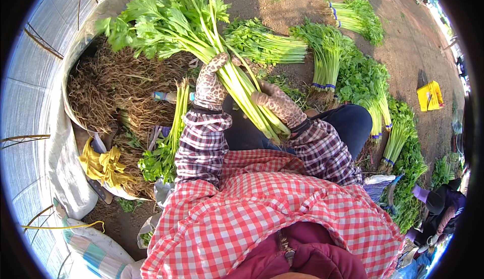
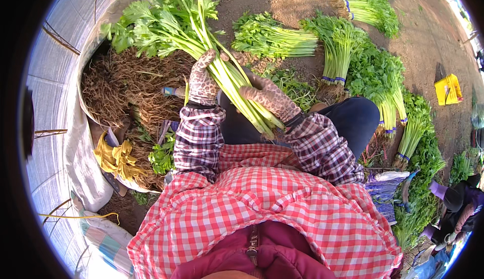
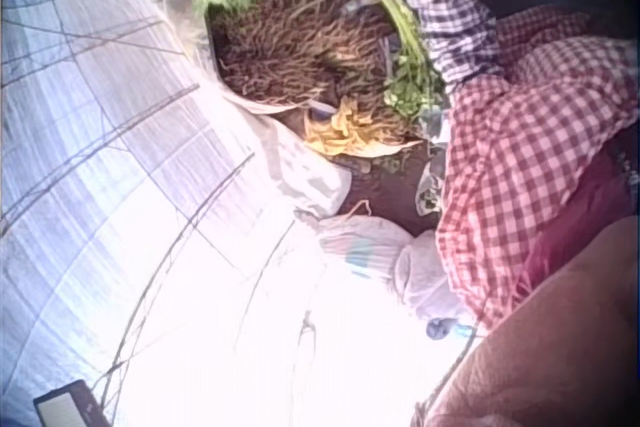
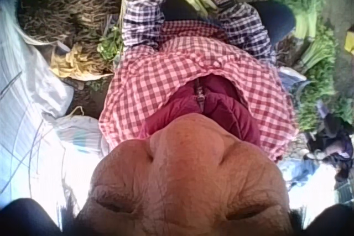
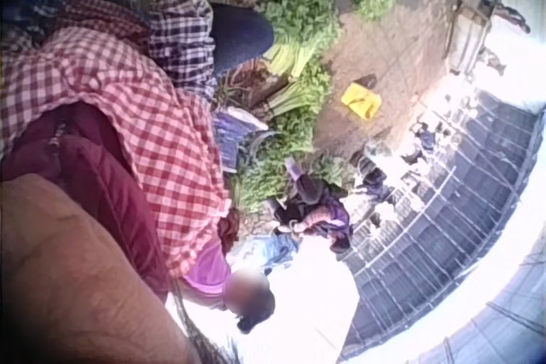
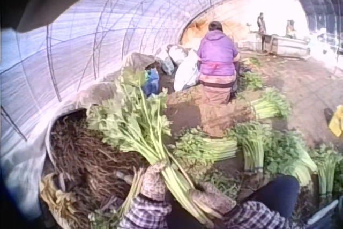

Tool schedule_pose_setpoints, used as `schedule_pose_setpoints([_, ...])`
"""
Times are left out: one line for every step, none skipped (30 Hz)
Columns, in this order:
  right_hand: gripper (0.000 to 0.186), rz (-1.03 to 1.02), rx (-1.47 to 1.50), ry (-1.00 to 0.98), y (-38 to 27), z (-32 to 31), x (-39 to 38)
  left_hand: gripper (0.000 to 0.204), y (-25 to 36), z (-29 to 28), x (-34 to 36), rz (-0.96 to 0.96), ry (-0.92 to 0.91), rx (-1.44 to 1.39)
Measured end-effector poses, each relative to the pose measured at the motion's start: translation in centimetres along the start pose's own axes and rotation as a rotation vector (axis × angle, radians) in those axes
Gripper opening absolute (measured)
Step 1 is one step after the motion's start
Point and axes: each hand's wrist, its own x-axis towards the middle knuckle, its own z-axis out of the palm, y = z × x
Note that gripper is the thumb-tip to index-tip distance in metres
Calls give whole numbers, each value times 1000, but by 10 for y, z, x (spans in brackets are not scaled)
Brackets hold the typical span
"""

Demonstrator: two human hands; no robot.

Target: The person sits on the ground and bundles celery stalks. They gather stalks, align them, and tie them with rubber bands, then place the finished bundles on the ground.

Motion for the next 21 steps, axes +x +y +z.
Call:
schedule_pose_setpoints([57,-47,14,12,2,-1,-1,25,0,1,-1,-12,11,4])
schedule_pose_setpoints([57,-63,24,31,4,-2,-2,25,1,3,-1,7,25,-4])
schedule_pose_setpoints([57,-83,42,38,8,-3,-2,26,0,6,-1,12,10,-18])
schedule_pose_setpoints([56,-166,-230,47,9,-5,-2,27,1,8,-1,40,64,-19])
schedule_pose_setpoints([55,-174,-355,110,13,-5,-1,28,1,11,-2,42,100,-12])
schedule_pose_setpoints([53,-207,-465,193,13,-8,-1,28,2,13,-3,68,59,7])
schedule_pose_setpoints([52,-165,-576,275,16,-8,0,28,2,15,-4,81,31,34])
schedule_pose_setpoints([47,-144,-274,151,15,-10,1,28,2,17,-5,91,-2,14])
schedule_pose_setpoints([45,-124,-220,173,16,-9,3,28,2,19,-7,99,-34,-6])
schedule_pose_setpoints([44,-117,-156,189,15,-9,4,27,2,21,-8,112,-106,-40])
schedule_pose_setpoints([42,-102,-90,224,16,-8,6,27,2,22,-8,93,-72,-21])
schedule_pose_setpoints([35,-135,-121,244,16,-7,9,28,2,23,-9,76,-76,-18])
schedule_pose_setpoints([33,-146,-146,275,16,-6,11,28,2,24,-10,56,-71,-17])
schedule_pose_setpoints([31,-150,-170,311,18,-4,15,28,1,24,-11,70,-79,-21])
schedule_pose_setpoints([29,-163,-184,330,19,-3,17,27,1,24,-11,78,-61,15])
schedule_pose_setpoints([24,-167,-142,355,21,-2,21,27,1,23,-12,86,-54,46])
schedule_pose_setpoints([23,-169,-67,346,23,-2,22,27,1,21,-13,91,-21,79])
schedule_pose_setpoints([22,-172,8,344,25,-3,24,27,1,19,-14,106,-34,79])
schedule_pose_setpoints([21,-163,85,339,27,-4,24,27,1,16,-14,92,-1,84])
schedule_pose_setpoints([19,-180,69,347,28,-7,25,28,2,12,-13,78,32,88])
schedule_pose_setpoints([18,-212,67,395,30,-9,25,29,3,9,-12,54,126,110])
